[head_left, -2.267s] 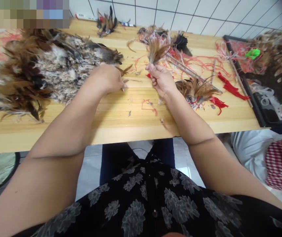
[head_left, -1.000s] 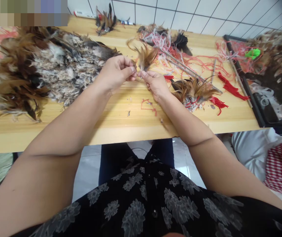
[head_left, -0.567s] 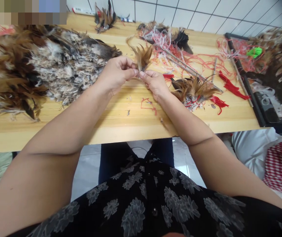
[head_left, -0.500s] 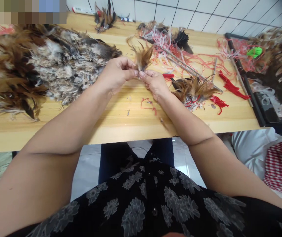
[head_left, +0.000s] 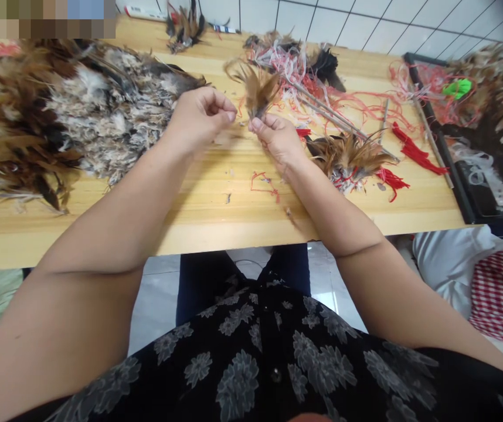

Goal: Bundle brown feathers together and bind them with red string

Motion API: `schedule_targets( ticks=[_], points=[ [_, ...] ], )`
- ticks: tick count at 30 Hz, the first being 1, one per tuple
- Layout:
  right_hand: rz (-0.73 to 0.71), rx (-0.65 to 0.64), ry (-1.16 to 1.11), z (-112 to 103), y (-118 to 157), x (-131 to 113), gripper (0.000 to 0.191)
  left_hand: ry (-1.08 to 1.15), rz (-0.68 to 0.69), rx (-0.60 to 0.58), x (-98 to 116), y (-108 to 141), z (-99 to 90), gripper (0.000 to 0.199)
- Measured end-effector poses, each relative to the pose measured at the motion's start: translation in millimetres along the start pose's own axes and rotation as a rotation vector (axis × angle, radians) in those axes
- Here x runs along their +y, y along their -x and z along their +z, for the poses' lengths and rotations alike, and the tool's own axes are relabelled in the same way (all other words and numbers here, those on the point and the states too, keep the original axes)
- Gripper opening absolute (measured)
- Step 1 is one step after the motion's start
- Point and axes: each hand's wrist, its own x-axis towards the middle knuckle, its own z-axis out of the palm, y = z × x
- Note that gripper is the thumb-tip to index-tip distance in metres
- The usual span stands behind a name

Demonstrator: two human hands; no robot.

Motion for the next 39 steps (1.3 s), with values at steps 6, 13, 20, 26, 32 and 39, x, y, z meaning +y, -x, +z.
schedule_targets(
  ticks=[6,13,20,26,32,39],
  points=[
    [-0.016,0.095,-0.118,-20,-5,-3,0.041,-0.537,0.185,-0.134,-27,-10,-17.0,0.023],
    [-0.044,0.137,-0.002,-15,-7,3,0.041,-0.016,0.238,-0.142,-75,-19,14.8,0.025],
    [-0.097,0.145,0.122,-13,-6,-1,0.04,0.043,0.222,-0.197,-73,-22,10.3,0.041],
    [-0.093,0.155,0.171,-11,-1,-3,0.041,0.063,0.226,-0.179,-50,-18,3.4,0.036],
    [-0.033,0.088,0.119,-5,1,-1,0.043,0.117,0.28,-0.121,-24,-6,6.1,0.035],
    [0.015,0.073,0.111,-4,-6,6,0.041,-0.035,0.355,-0.13,-4,4,-0.1,0.03]
  ],
)
